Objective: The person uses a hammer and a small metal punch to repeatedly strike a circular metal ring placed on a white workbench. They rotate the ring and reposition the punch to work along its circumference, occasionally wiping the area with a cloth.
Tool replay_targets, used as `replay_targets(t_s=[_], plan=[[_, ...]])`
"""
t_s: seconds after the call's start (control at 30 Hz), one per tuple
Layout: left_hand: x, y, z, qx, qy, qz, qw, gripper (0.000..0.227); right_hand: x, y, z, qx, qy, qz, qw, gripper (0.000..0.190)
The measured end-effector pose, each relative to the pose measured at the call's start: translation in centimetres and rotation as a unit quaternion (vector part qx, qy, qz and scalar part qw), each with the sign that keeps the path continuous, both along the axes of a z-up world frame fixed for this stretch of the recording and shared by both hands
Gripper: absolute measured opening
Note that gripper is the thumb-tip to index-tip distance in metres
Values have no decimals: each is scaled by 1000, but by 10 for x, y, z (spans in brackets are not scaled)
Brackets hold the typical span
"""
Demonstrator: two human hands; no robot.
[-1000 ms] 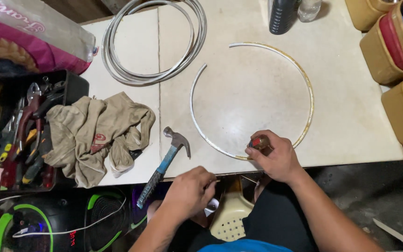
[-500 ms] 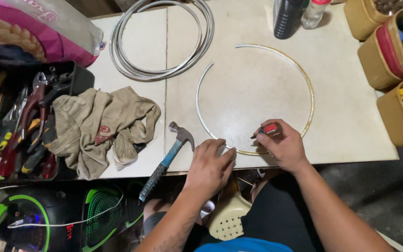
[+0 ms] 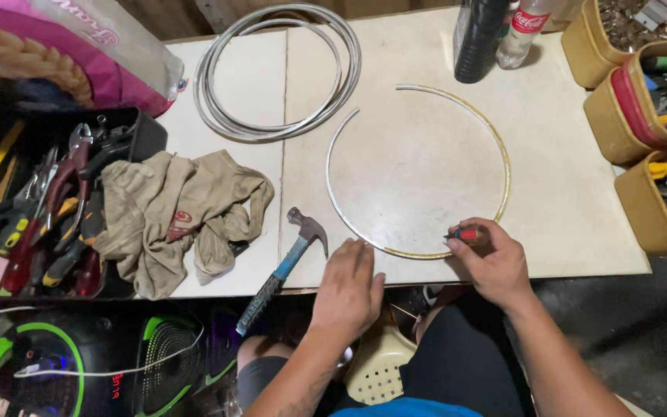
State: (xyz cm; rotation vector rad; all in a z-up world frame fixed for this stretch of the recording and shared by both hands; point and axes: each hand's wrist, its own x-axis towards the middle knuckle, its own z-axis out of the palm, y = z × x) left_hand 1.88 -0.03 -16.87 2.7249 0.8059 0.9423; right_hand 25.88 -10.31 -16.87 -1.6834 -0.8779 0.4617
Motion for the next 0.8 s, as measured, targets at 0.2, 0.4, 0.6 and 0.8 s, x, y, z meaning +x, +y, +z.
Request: replay_targets(t_s=[0.2,0.4,0.6,0.8], plan=[[2,-19,15,-130,154,-114,973,60,0,3,-7,-25,66,16,997,30],[-35,-30,34,-80,-19,-176,981,23,-8,-5,30,-43,32,-20,998,35],[-89,-48,7,-126,-71,-60,988,14,-22,-44,7,-101,-10,-12,995,21],[-90,-68,10,-186,-159,-3,970,18,-84,-55,-6,-93,73,70,990,27]])
